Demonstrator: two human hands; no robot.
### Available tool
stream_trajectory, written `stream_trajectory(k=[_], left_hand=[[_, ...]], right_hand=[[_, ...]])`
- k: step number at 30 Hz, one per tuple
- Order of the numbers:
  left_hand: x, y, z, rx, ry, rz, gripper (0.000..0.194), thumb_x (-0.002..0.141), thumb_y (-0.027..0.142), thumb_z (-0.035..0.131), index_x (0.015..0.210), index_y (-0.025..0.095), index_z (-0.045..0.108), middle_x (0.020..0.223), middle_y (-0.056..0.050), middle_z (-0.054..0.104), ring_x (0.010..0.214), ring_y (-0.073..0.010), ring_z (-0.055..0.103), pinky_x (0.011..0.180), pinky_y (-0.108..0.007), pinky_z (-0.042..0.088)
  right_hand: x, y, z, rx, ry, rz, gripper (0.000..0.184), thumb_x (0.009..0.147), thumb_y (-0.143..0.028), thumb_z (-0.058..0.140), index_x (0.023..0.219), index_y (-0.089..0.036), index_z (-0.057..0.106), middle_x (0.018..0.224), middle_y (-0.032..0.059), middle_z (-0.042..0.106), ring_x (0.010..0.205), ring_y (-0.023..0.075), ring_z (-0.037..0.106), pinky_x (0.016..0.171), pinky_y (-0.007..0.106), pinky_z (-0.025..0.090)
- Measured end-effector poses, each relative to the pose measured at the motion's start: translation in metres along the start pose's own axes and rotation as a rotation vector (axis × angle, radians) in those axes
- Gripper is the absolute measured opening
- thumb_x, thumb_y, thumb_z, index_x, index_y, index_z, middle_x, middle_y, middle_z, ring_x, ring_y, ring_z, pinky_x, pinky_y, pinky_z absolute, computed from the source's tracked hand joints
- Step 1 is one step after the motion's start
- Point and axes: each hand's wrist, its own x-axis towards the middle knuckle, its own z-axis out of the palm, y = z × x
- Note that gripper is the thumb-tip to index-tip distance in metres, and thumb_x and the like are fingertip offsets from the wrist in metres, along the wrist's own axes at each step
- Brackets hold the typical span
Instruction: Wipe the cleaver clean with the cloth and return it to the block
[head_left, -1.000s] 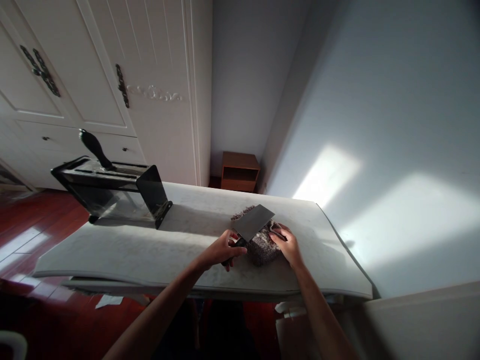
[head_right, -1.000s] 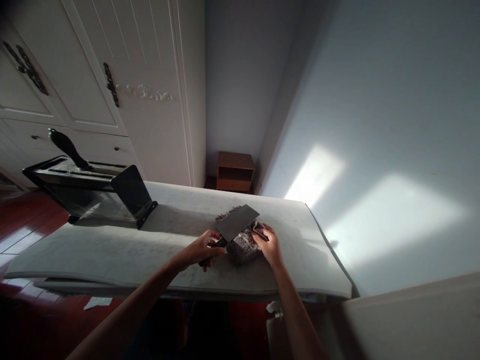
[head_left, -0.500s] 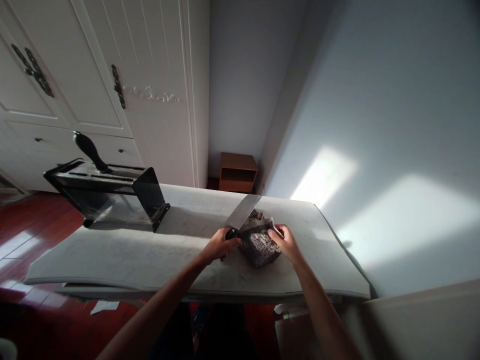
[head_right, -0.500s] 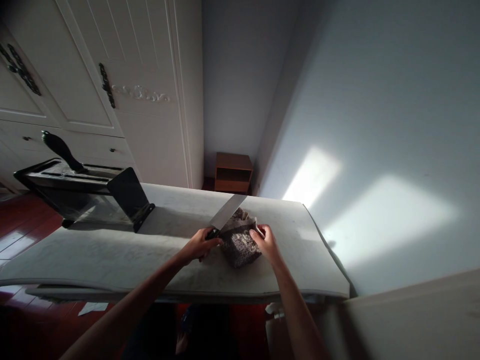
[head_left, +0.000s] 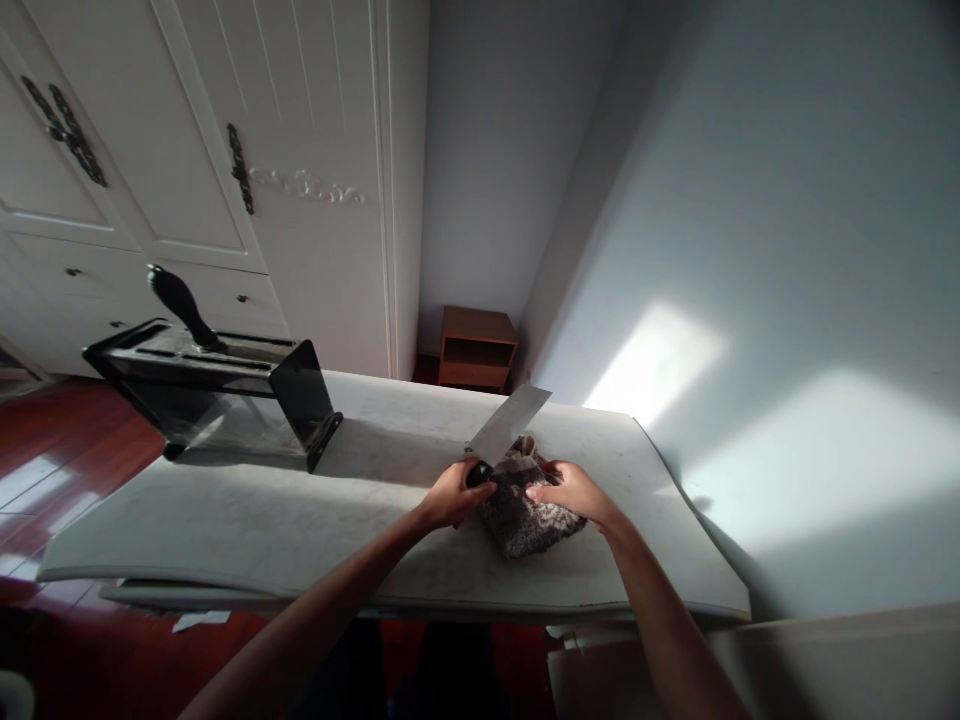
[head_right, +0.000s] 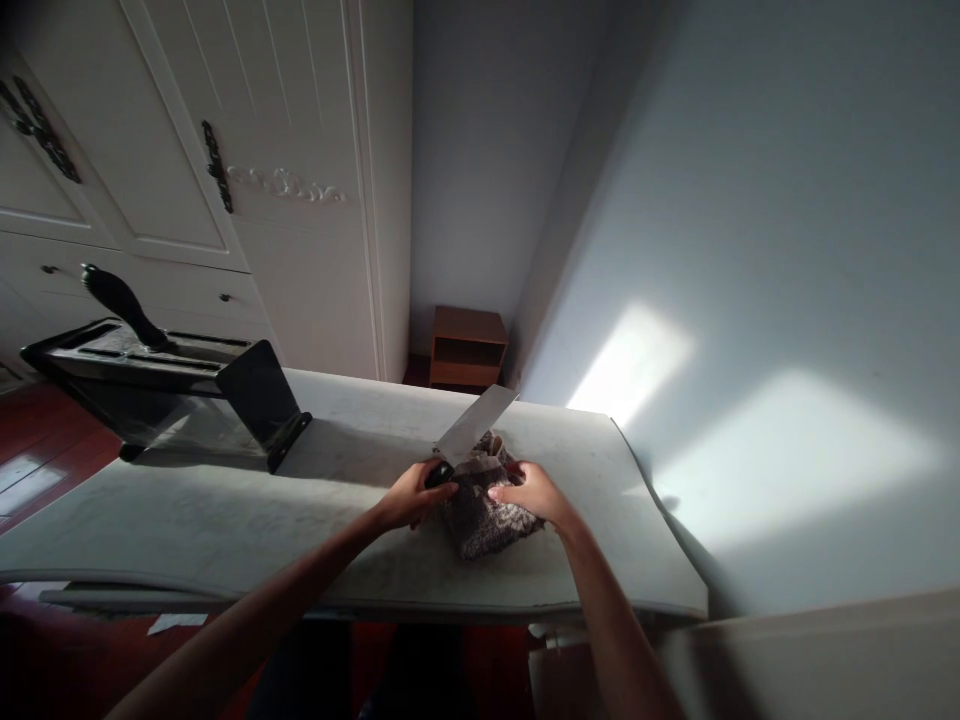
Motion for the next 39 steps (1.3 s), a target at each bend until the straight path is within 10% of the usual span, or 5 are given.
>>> stream_trajectory(k=[6,15,25,31,39], left_hand=[[0.008,-0.001,-0.006,0.005,-0.003,-0.011,0.027,0.082,0.037,0.058,0.096,0.016,0.050,0.048,0.006,0.046,0.033,-0.0121,0.044,0.029,-0.021,0.033],[0.007,-0.008,-0.021,-0.042,0.024,0.038,0.040,0.083,0.047,0.059,0.106,0.015,0.050,0.047,0.008,0.045,0.033,-0.0111,0.043,0.031,-0.020,0.033],[0.002,-0.013,-0.026,-0.149,0.084,0.013,0.038,0.082,0.048,0.059,0.100,0.017,0.047,0.043,0.009,0.043,0.032,-0.0104,0.040,0.029,-0.019,0.031],[0.002,-0.012,-0.024,-0.086,0.132,-0.032,0.032,0.083,0.043,0.058,0.100,0.018,0.049,0.044,0.008,0.044,0.033,-0.0112,0.042,0.030,-0.020,0.034],[0.003,-0.010,-0.020,-0.057,0.147,-0.070,0.029,0.084,0.040,0.058,0.101,0.018,0.051,0.047,0.008,0.045,0.033,-0.0106,0.042,0.031,-0.020,0.033]], right_hand=[[-0.010,-0.018,-0.005,-0.120,0.074,-0.040,0.035,0.063,-0.041,0.079,0.078,-0.011,0.068,0.075,0.0064,0.071,0.075,0.0261,0.067,0.060,0.029,0.049],[-0.001,-0.027,0.014,0.355,0.376,-0.199,0.047,0.058,-0.041,0.084,0.093,-0.017,0.065,0.088,0.0074,0.072,0.081,0.0271,0.068,0.073,0.037,0.054],[-0.007,-0.022,0.032,0.103,0.065,-0.279,0.060,0.076,-0.073,0.059,0.104,-0.022,0.075,0.131,0.0107,0.061,0.143,0.0315,0.029,0.120,0.049,0.010],[-0.006,0.003,0.027,0.155,0.160,-0.093,0.070,0.072,-0.078,0.058,0.107,-0.020,0.074,0.116,0.0120,0.069,0.128,0.0349,0.050,0.114,0.051,0.027],[-0.018,0.003,0.018,0.350,0.331,-0.180,0.046,0.072,-0.052,0.075,0.107,-0.022,0.071,0.099,0.0066,0.072,0.105,0.0271,0.064,0.096,0.039,0.048]])
